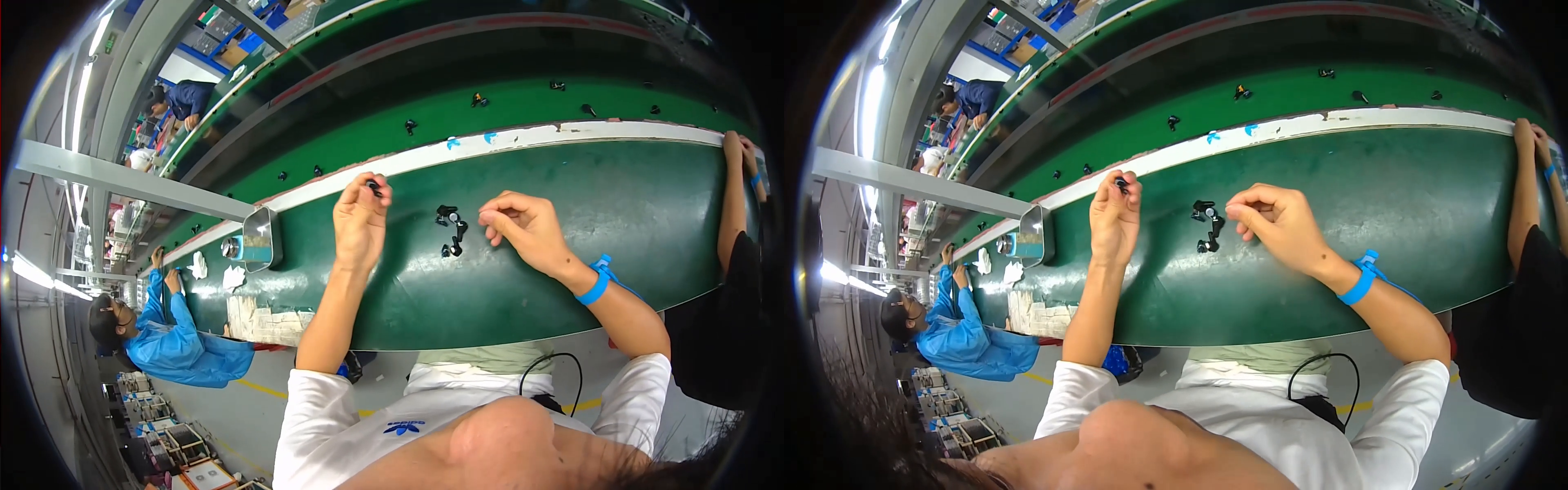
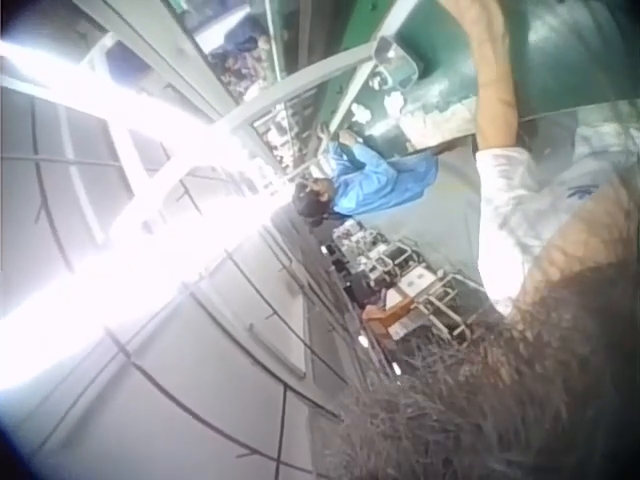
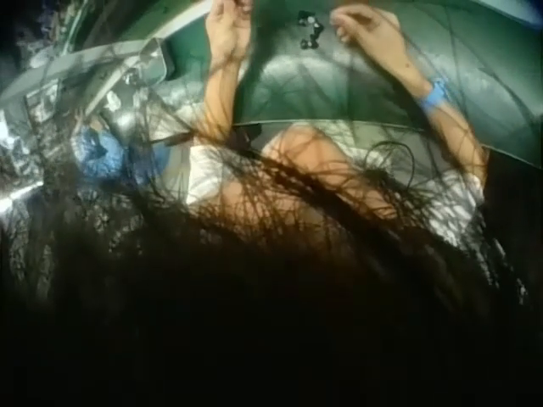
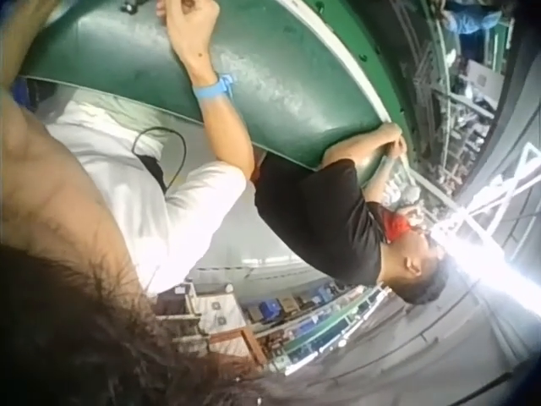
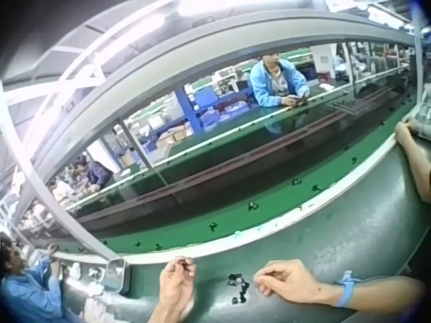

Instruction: The person assembles small plastic components by hand on an electronics production line.

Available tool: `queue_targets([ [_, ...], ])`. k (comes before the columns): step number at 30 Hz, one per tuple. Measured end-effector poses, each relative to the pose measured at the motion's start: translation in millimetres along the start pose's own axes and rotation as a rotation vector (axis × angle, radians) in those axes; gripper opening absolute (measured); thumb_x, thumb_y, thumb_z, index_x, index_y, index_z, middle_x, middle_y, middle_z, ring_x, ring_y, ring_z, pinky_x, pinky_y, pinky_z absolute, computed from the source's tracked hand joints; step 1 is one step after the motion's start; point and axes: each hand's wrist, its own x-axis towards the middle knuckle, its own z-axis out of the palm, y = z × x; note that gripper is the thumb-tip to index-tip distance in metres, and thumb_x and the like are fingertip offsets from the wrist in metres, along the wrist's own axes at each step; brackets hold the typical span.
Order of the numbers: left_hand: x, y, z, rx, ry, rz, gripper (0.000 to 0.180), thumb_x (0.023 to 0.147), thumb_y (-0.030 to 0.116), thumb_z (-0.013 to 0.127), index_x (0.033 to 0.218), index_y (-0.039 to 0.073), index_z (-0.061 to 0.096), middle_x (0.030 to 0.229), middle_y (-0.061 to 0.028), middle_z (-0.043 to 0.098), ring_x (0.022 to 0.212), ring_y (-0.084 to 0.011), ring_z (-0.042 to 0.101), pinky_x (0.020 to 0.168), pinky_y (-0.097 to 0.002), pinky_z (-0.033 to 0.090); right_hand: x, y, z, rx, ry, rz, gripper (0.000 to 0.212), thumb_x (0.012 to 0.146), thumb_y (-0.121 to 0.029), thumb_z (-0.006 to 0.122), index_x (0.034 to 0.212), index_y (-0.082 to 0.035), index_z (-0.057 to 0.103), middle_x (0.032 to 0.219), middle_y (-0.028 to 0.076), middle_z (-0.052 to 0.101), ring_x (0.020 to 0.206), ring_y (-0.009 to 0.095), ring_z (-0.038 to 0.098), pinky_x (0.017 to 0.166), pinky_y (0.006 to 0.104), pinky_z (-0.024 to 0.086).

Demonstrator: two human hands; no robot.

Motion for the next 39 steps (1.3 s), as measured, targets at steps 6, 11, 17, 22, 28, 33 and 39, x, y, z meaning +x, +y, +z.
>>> queue_targets([
  [6,37,-5,-7,0.241,0.028,0.173,0.024,0.096,0.009,0.06,0.117,-0.002,0.06,0.106,-0.0121,0.063,0.089,-0.016,0.06,0.081,-0.026,0.05,-6,-6,-3,0.002,0.006,-0.002,0.011,0.093,-0.002,0.06,0.096,0.007,0.066,0.09,0.008,0.063,0.073,0.012,0.062,0.062,0.0237,0.052],
  [11,101,-1,-51,1.264,0.153,0.252,0.026,0.092,0.007,0.063,0.117,-0.002,0.065,0.105,-0.0113,0.07,0.088,-0.0201,0.067,0.085,-0.0291,0.052,-7,-11,-3,-0.041,-0.03,0.001,0.012,0.093,-0.007,0.063,0.095,0.004,0.067,0.083,0.004,0.063,0.068,0.009,0.061,0.06,0.0224,0.051],
  [17,141,-32,-21,1.718,-0.072,0.715,0.034,0.088,-0.001,0.054,0.12,0.004,0.064,0.12,-0.0189,0.064,0.113,-0.0361,0.058,0.1,-0.042,0.044,-5,-8,-4,-0.077,0.012,-0.062,0.015,0.092,-0.01,0.065,0.09,0.004,0.068,0.076,0.003,0.063,0.064,0.006,0.059,0.053,0.0204,0.047],
  [22,159,-80,54,1.596,-0.255,0.49,0.03,0.094,0.008,0.053,0.122,0.003,0.063,0.11,-0.0207,0.066,0.106,-0.038,0.06,0.093,-0.0441,0.048,-4,-3,-5,-0.142,0.026,-0.088,0.013,0.092,-0.009,0.065,0.09,0.004,0.068,0.08,0.003,0.063,0.065,0.007,0.059,0.053,0.0209,0.047],
  [28,167,-91,50,1.623,-0.234,0.383,0.022,0.093,0.012,0.057,0.11,0.005,0.07,0.109,-0.0213,0.066,0.1,-0.0377,0.063,0.091,-0.0428,0.049,-1,0,-6,-0.17,0.018,-0.102,0.011,0.091,-0.007,0.065,0.09,0.003,0.068,0.084,0.005,0.063,0.066,0.008,0.06,0.053,0.0214,0.049],
  [33,141,-73,47,1.375,-0.212,0.396,0.018,0.093,0.007,0.059,0.105,0.001,0.07,0.102,-0.0156,0.07,0.09,-0.0263,0.068,0.084,-0.0358,0.053,1,-4,-12,-0.3,0.077,-0.194,0.011,0.09,-0.004,0.065,0.09,0.006,0.067,0.084,0.007,0.064,0.066,0.01,0.061,0.055,0.0222,0.051],
  [39,60,-36,63,0.395,-0.146,-0.101,0.025,0.098,0.007,0.055,0.119,-0.005,0.06,0.108,-0.0125,0.065,0.091,-0.0211,0.067,0.082,-0.0333,0.055,-2,-12,-12,-0.403,0.118,-0.38,0.015,0.087,0.002,0.065,0.102,0.005,0.066,0.096,0.011,0.066,0.076,0.016,0.066,0.06,0.0247,0.054],
])
